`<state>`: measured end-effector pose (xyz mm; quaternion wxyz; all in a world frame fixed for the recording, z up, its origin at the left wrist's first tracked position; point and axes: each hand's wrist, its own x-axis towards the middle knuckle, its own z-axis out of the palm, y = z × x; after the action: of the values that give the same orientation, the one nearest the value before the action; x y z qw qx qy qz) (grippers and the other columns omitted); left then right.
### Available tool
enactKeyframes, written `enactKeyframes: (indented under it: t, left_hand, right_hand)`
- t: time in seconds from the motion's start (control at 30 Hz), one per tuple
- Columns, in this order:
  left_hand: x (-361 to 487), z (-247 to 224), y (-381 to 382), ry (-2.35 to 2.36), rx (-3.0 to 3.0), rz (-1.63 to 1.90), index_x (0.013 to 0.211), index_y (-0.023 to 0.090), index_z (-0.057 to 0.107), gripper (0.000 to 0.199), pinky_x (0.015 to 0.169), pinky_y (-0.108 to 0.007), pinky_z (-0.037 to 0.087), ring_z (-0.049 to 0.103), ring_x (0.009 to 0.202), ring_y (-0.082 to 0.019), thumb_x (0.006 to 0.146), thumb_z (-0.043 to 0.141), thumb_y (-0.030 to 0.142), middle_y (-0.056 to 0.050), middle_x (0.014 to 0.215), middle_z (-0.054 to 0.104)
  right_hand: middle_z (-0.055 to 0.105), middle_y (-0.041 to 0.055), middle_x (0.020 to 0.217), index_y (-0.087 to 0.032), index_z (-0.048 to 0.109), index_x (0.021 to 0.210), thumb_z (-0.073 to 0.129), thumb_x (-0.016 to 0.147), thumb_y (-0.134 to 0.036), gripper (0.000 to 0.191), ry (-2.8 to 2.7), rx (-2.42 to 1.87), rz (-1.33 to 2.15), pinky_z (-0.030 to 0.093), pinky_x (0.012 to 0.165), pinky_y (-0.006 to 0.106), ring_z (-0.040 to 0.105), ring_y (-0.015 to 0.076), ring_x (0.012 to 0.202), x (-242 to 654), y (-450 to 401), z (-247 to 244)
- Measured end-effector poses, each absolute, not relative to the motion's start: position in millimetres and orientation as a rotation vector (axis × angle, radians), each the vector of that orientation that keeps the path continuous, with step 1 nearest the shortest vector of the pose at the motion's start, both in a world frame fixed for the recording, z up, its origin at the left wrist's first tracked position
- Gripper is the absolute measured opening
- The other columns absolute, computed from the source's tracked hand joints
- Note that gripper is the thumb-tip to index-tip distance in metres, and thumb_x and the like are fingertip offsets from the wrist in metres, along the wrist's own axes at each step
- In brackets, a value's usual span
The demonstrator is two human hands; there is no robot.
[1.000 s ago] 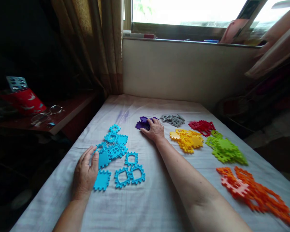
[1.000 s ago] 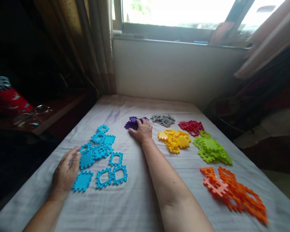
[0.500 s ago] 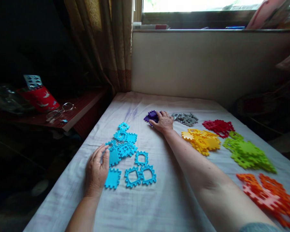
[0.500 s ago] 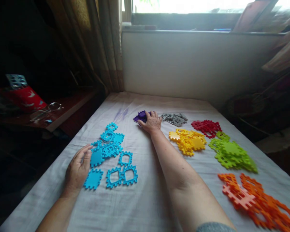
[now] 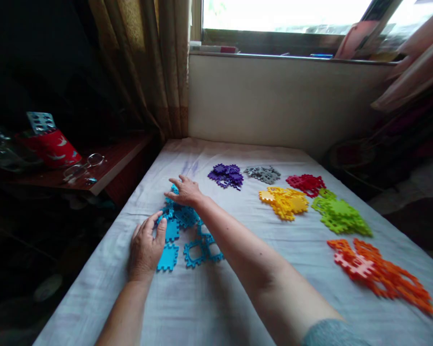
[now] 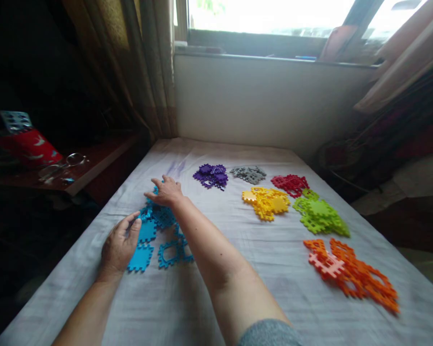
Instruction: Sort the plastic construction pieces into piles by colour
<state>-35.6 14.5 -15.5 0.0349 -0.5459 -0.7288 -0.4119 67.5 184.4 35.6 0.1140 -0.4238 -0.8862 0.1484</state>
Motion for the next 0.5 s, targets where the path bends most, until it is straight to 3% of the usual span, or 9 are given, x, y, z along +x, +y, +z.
enactKeyframes:
  t: [0.1,0.23,0.5]
  left_hand:
    - [-34,-16,15,-2.217,-1.716,-1.216,0.121,0.019,0.063,0.049,0.101,-0.043,0.050,0.065,0.114,-0.028,0.095,0.038,0.052,-0.013,0.121,0.070]
    - [-27,-17,15,-2.182,-1.852,-1.060,0.130,0.020,0.058,0.052,0.112,-0.053,0.038,0.057,0.127,-0.030,0.095,0.039,0.053,-0.014,0.136,0.063]
    - [-12,-7,13,-2.060,-2.280,-1.116,0.132,0.019,0.058,0.056,0.109,-0.039,0.047,0.060,0.124,-0.024,0.094,0.040,0.056,-0.011,0.133,0.065]
  right_hand:
    - [0.051,0.0069,0.147,-0.034,0.064,0.129,0.055,0.090,-0.057,0.046,-2.679,-1.226,0.471,0.037,0.110,0.050,0.046,0.0288,0.136,65,174,34]
    - [0.063,0.0058,0.133,-0.030,0.073,0.116,0.056,0.092,-0.043,0.032,-2.692,-1.110,0.468,0.042,0.106,0.040,0.057,0.0247,0.123,95,159,35]
    - [0.067,0.0062,0.130,-0.022,0.071,0.120,0.053,0.091,-0.023,0.034,-2.257,-1.109,0.728,0.043,0.108,0.030,0.061,0.0173,0.122,181,120,16]
